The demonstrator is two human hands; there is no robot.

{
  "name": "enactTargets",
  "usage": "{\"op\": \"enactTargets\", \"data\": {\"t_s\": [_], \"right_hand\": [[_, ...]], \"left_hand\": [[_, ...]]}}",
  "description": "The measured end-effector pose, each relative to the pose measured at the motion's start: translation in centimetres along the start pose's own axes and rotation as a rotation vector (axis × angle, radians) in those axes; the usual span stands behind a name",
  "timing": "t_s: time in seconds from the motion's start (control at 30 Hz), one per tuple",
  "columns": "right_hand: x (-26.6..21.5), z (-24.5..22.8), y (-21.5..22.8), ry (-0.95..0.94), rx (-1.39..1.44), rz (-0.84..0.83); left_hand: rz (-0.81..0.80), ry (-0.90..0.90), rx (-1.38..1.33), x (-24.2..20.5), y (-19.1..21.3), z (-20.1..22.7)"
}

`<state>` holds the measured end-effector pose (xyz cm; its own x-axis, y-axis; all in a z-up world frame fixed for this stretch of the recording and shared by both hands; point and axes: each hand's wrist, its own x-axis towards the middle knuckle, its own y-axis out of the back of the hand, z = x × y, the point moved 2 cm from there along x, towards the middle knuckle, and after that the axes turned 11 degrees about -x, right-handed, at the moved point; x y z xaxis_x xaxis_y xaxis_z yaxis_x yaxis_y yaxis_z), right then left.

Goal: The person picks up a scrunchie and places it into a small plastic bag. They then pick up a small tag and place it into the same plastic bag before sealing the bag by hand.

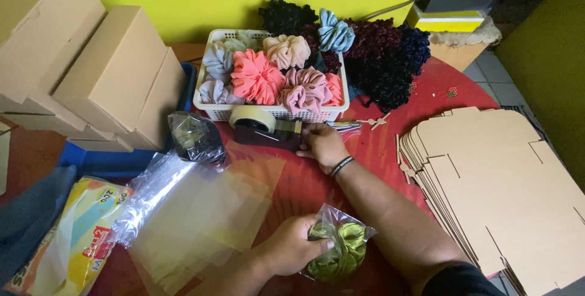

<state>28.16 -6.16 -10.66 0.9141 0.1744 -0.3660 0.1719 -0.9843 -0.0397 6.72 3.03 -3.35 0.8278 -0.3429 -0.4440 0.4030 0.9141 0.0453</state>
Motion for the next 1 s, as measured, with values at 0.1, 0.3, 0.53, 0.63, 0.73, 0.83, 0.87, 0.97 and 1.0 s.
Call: {"op": "enactTargets", "data": {"t_s": [0.1, 0.3, 0.53, 0.63, 0.73, 0.83, 0.87, 0.97, 1.0], "right_hand": [[-1.3, -1.9, 0.3, 0.027, -0.119, 0.06], [-3.6, -4.5, 4.0, 0.018, 0.012, -0.139], [-11.1, -7.3, 7.3, 0.01, 0.02, -0.303], [-13.7, -7.5, 8.5, 0.111, -0.042, -0.321], [-17.7, -8.5, 8.7, 0.209, -0.312, -0.108], [-21.2, -9.0, 9.2, 0.185, -0.981, -0.057], [-21.8, -8.7, 9.7, 0.181, -0.981, -0.061], [-23.8, -8.1, 10.8, 0.197, -1.278, -0.073], [-24.4, -8.0, 10.9, 0.209, -1.318, -0.067]], "left_hand": [[0.011, -0.068, 0.006, 0.6, 0.3, -0.7], [0.016, -0.148, -0.118, -0.1, 0.8, -0.1], [0.037, 0.02, -0.132, -0.9, 0.7, 0.2], [0.039, 0.074, -0.128, -1.6, 0.6, 1.2], [0.1, 0.087, -0.085, -1.9, 0.6, 1.7], [0.088, 0.017, -0.096, -1.2, 0.7, 0.5], [0.088, 0.022, -0.099, -1.4, 0.5, -0.1], [0.218, -0.187, -0.102, -1.7, 0.2, -0.6], [0.227, -0.176, -0.093, -1.8, 0.2, -0.5]]}}
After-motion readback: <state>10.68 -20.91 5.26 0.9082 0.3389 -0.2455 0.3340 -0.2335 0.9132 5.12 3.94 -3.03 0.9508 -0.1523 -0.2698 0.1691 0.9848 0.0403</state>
